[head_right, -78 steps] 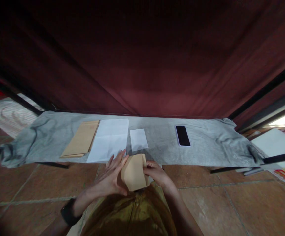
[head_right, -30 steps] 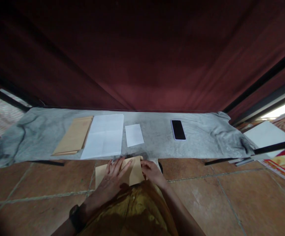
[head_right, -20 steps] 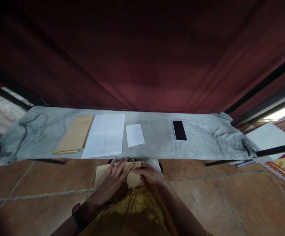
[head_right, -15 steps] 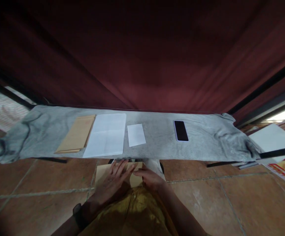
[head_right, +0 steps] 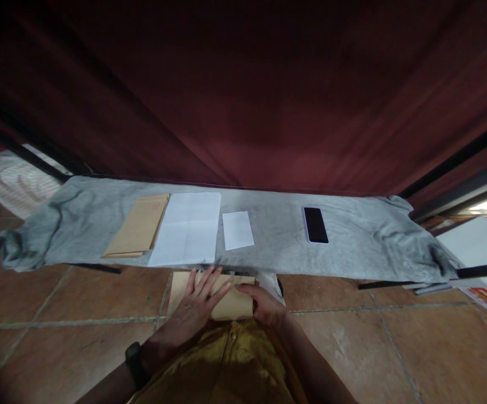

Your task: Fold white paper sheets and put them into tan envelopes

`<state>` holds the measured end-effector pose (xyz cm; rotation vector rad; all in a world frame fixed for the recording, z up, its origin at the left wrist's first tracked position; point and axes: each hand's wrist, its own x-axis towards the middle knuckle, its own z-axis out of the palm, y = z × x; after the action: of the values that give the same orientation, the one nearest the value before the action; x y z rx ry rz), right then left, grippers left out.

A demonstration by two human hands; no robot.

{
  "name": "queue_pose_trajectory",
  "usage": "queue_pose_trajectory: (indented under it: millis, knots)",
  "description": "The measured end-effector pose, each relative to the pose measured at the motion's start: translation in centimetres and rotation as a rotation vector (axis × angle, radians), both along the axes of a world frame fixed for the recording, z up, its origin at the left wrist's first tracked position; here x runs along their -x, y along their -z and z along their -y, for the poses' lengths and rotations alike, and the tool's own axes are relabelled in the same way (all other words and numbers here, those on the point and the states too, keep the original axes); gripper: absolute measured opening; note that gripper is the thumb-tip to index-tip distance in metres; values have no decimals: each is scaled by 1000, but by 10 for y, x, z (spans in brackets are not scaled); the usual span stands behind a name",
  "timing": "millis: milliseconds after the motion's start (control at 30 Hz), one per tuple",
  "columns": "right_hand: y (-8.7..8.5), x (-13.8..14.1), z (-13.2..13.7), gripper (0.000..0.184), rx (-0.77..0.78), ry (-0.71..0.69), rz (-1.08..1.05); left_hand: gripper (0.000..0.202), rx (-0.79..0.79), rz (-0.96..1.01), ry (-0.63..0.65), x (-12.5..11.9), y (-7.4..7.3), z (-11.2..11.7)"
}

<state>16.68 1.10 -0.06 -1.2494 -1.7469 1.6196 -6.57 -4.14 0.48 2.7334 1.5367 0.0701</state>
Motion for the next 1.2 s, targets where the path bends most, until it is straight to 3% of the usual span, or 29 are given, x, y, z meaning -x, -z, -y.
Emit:
queue_pose_trajectory:
  millis: [300, 567, 833, 933, 1000, 1067, 1133, 1200]
  knots:
    - [-4, -1, -4, 33, -9, -64, -77, 90, 39, 83, -25, -6, -12, -1]
    - [-12, -6, -7, 33, 38, -86, -147, 89, -24, 167, -82, -1, -6, -1]
    - [-46, -9, -22, 46, 292, 134, -354, 106, -98, 165, -174, 29, -23, -14]
    - [-46, -15, -43, 41, 276, 204, -435, 113, -97, 142, -245, 41, -27, -20]
    - [-36, -14, -64, 36, 145, 320, -352, 112, -113, 124, -296, 46, -25, -25]
    - [-22, -8, -90, 31, -8, 460, -137, 111, -139, 121, -341, 49, -21, -29]
    - [-9, -2, -117, 29, -122, 478, 204, 112, -156, 136, -371, 49, -16, -30]
    - [-2, 4, -139, 27, -144, 488, 307, 113, -163, 153, -391, 48, -12, -29]
